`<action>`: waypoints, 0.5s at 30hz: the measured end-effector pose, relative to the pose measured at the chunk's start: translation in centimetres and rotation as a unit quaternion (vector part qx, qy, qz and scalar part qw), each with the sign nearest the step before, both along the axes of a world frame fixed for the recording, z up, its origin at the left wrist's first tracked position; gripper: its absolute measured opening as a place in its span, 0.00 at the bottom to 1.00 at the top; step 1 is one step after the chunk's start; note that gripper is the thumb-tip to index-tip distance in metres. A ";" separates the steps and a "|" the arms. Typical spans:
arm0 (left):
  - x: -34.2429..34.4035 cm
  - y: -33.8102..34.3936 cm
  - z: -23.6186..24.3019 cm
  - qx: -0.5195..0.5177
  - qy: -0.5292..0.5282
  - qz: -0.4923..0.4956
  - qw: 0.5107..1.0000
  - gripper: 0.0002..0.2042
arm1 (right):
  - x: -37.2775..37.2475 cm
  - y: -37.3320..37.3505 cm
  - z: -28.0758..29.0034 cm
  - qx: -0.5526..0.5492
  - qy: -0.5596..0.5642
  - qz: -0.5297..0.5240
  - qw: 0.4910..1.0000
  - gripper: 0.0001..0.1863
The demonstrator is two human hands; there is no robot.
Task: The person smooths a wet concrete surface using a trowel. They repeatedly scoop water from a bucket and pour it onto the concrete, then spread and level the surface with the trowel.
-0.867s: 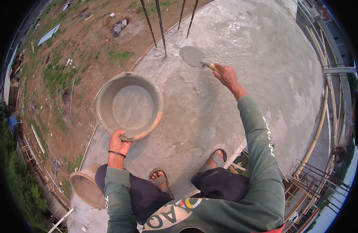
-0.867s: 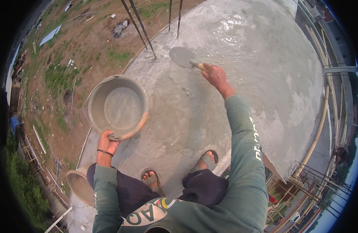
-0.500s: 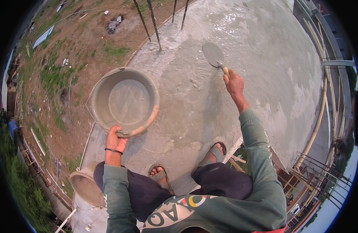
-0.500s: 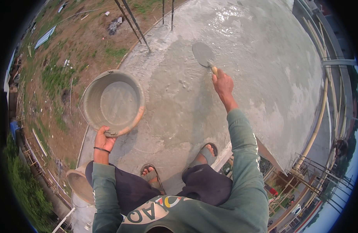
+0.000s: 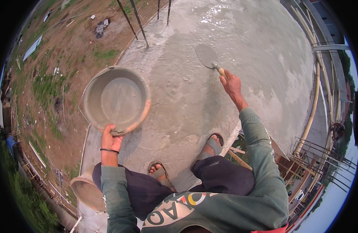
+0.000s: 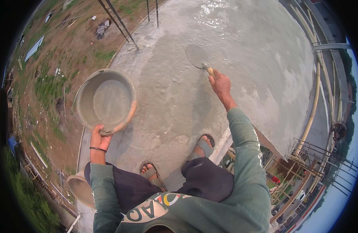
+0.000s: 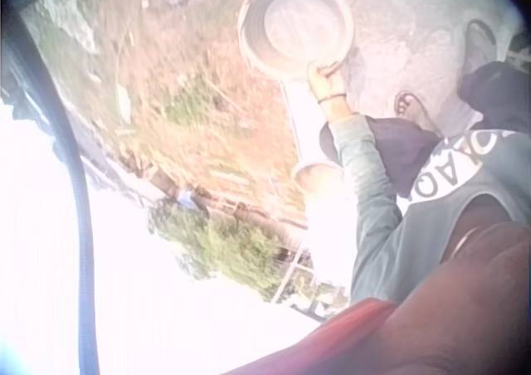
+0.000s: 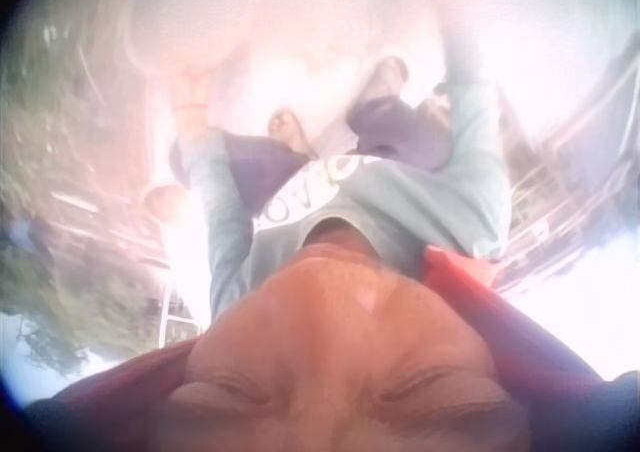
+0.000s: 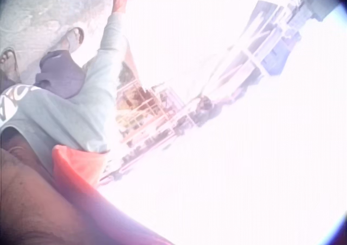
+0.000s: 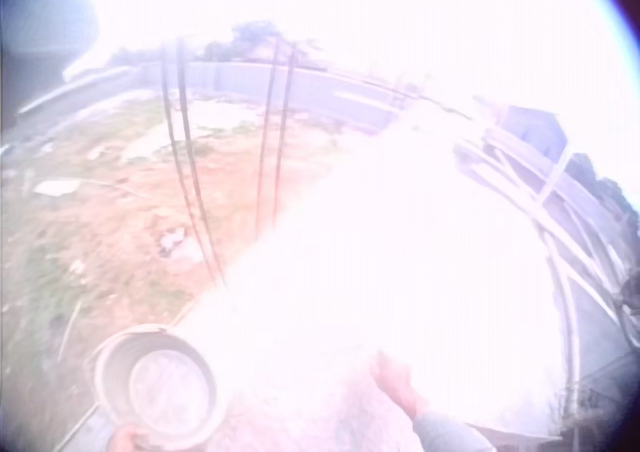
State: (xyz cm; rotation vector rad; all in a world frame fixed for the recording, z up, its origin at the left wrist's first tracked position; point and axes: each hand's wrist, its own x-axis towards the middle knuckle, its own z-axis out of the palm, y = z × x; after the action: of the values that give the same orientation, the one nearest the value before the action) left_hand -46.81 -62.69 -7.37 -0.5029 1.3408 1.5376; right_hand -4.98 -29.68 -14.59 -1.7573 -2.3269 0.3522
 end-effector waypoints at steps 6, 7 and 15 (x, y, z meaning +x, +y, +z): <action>-0.2 0.1 -0.2 0.008 0.006 -0.001 1.000 0.21 | 4.6 -1.6 0.4 -0.056 0.005 0.229 0.972 0.20; -0.3 0.1 -0.2 0.004 0.007 -0.004 1.000 0.21 | 5.3 -1.0 0.6 -0.043 0.015 0.232 0.972 0.20; -0.2 0.5 -0.1 -0.005 0.010 0.024 1.000 0.21 | 6.7 -1.4 0.4 -0.054 0.033 0.148 0.987 0.20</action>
State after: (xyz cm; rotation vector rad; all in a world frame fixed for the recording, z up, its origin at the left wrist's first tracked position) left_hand -47.01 -62.23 -7.42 -0.5302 1.3624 1.5787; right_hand 1.70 -31.10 -14.21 -1.4153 -2.5650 0.5862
